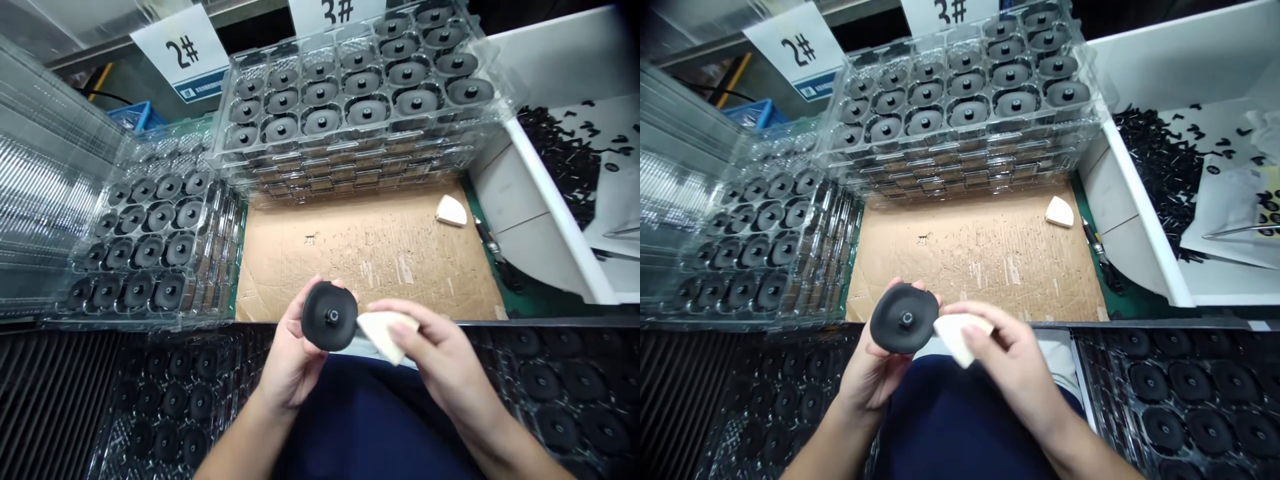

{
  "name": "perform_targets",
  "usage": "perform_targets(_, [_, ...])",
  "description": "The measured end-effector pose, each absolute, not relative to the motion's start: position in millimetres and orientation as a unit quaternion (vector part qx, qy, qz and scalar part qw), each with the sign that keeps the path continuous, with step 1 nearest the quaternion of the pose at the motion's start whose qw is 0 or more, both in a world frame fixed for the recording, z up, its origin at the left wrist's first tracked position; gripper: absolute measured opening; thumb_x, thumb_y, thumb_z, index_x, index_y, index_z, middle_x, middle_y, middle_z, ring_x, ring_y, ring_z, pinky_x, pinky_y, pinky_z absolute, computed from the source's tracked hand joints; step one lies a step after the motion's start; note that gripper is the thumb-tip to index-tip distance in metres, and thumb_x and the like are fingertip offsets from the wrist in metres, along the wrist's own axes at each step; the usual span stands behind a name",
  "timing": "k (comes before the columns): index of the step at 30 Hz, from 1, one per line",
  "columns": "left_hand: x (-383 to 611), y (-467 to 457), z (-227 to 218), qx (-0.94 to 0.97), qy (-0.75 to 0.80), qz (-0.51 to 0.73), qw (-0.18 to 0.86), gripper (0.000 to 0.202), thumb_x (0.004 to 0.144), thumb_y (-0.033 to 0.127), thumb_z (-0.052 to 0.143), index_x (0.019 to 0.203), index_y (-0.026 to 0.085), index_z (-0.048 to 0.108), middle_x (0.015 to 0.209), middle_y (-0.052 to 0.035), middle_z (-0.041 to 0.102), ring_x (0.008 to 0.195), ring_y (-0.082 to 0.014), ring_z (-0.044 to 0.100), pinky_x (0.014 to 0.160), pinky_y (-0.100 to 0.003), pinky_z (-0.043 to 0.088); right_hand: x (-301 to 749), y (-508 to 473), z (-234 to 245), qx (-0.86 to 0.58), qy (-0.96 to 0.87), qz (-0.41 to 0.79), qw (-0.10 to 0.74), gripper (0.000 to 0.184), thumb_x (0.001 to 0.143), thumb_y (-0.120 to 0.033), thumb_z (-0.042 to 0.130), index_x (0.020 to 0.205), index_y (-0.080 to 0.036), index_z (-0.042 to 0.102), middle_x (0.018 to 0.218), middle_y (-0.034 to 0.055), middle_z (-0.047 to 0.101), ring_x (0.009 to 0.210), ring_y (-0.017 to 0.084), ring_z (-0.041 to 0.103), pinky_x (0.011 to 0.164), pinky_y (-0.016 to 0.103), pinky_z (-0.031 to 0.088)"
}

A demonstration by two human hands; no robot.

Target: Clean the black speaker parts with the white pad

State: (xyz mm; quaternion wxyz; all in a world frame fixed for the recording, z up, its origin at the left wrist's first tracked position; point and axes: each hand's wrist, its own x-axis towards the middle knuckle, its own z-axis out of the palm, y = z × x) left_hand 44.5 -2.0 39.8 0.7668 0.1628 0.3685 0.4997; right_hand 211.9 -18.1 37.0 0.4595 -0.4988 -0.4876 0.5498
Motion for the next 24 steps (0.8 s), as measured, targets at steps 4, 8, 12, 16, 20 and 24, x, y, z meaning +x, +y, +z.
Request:
perform_targets(4, [59.9,-1.5,42.2,0.138,0.349,0.475,0.796,0.053,0.058,0.008,0.080,0.103,0.034,0.068,0.109,0.0055,0.071,0.099,-0.0167,0.067,0.085,-0.021,0.052,233.3,-17.5,9.7,-0.555,-0.312,0.594,0.492,0.027,0.085,-0.036,0.059,0.104,-0.018,0.067,0.089,0.0049,0.072,0.068,0.014,0.065,0.051,0.022,0.049])
perform_targets(8, [73.0,0.4,47.0,0.134,0.357,0.456,0.804,0.053,0.056,0.008,0.081,0.102,0.033,0.068,0.106,0.0055,0.072,0.097,-0.0166,0.068,0.084,-0.022,0.052,238.3,-20.9,23.4,-0.595,-0.374,0.486,0.520,0.025,0.087,-0.031,0.056,0.109,-0.021,0.065,0.104,0.0060,0.069,0.088,0.018,0.065,0.067,0.027,0.052])
perform_targets(12, [81.2,1.0,47.7,0.142,0.405,0.427,0.796,0.052,0.056,0.012,0.082,0.103,0.028,0.068,0.103,0.0021,0.073,0.093,-0.0157,0.068,0.081,-0.020,0.053,228.5,-22.3,61.9,-0.562,-0.589,0.248,0.525,0.034,0.088,-0.016,0.050,0.121,-0.021,0.056,0.110,0.0071,0.066,0.095,0.019,0.062,0.080,0.034,0.048])
perform_targets(16, [83.5,2.9,45.2,0.153,0.417,0.426,0.789,0.046,0.060,0.014,0.080,0.103,0.028,0.067,0.101,0.0025,0.073,0.093,-0.0166,0.068,0.085,-0.025,0.053,223.6,-14.2,80.2,-0.442,-0.734,0.301,0.418,0.026,0.088,-0.009,0.045,0.108,-0.012,0.062,0.084,0.0046,0.069,0.072,0.016,0.060,0.068,0.031,0.046])
perform_targets(20, [89.5,2.3,44.4,0.155,0.418,0.407,0.797,0.037,0.061,0.015,0.080,0.093,0.028,0.069,0.086,0.0056,0.073,0.079,-0.0100,0.069,0.079,-0.018,0.053,221.4,-3.4,76.8,-0.481,-0.716,0.282,0.419,0.025,0.091,-0.013,0.042,0.107,-0.013,0.062,0.094,0.0059,0.070,0.075,0.016,0.059,0.070,0.031,0.042])
perform_targets(24, [87.5,-0.6,44.0,0.157,0.398,0.396,0.812,0.027,0.065,0.023,0.078,0.091,0.024,0.069,0.085,0.0032,0.073,0.078,-0.0114,0.068,0.080,-0.020,0.054,224.5,-7.3,76.5,-0.458,-0.729,0.268,0.434,0.028,0.091,-0.013,0.040,0.111,-0.010,0.060,0.090,0.0070,0.068,0.076,0.017,0.057,0.070,0.032,0.041])
